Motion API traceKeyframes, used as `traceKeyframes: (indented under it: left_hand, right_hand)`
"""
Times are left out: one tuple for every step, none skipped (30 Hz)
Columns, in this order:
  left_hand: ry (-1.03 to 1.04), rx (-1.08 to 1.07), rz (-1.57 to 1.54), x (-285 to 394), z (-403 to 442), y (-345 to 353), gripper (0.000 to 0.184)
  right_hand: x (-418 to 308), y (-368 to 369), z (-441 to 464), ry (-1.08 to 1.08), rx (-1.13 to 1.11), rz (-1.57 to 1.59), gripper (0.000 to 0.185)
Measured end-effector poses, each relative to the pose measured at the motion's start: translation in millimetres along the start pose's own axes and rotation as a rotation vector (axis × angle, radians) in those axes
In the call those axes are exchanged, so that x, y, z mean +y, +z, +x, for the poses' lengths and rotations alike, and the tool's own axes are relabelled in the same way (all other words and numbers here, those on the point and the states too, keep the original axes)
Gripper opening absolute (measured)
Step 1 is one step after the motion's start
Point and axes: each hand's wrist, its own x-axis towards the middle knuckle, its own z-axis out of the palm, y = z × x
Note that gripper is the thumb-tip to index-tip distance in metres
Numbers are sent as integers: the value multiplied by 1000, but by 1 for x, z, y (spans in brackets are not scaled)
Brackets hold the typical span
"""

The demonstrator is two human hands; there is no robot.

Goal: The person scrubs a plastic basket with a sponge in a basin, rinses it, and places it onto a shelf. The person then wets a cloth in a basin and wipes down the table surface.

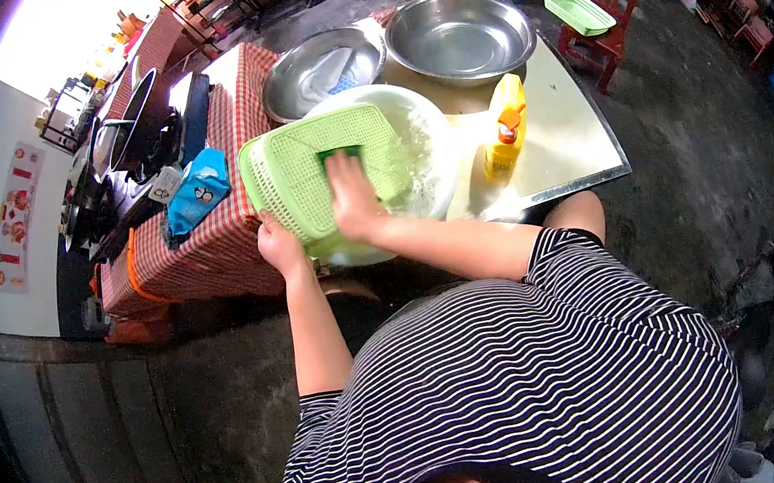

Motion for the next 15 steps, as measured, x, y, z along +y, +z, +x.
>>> traceKeyframes:
  left_hand:
    - [-1,-7,-36,-4,2,-1,46]
    - [0,-12,-73,-7,4,-1,46]
    - [0,-13,-92,-11,7,-2,45]
    - [-1,-15,-114,-14,9,-3,45]
    - [-4,-15,-137,-19,10,-4,45]
    - [20,-11,-117,-18,8,-4,45]
    - [42,-7,-100,-16,6,-2,45]
    - [65,-5,-82,-15,3,-1,44]
    - [61,0,-85,-17,4,-1,44]
    - [61,4,-90,-19,7,0,44]
    - [61,8,-94,-20,8,0,44]
    - [52,5,-111,-19,5,1,44]
    - [45,2,-128,-14,2,1,44]
    - [39,0,-146,-11,0,2,44]
    - [45,1,-144,-13,1,1,44]
  right_hand:
    - [-20,-12,-9,-84,-40,7,63]
    - [-36,-23,-14,-171,-80,14,62]
    - [-32,-18,-13,-234,-95,126,59]
    - [-27,-16,-11,-243,-81,124,58]
    - [-18,-16,-8,-252,-70,121,58]
    - [-10,-15,-4,-258,-61,118,58]
    - [-2,-15,1,-200,6,114,59]
    - [8,-17,6,-125,24,85,58]
    - [19,-16,13,-85,21,69,58]
    - [30,-15,20,-48,22,54,58]
    - [41,-14,27,6,33,30,58]
    - [52,-12,32,60,43,7,57]
    - [68,-7,39,125,65,9,57]
    - [86,-2,45,181,104,6,56]
    - [107,1,52,256,98,5,56]
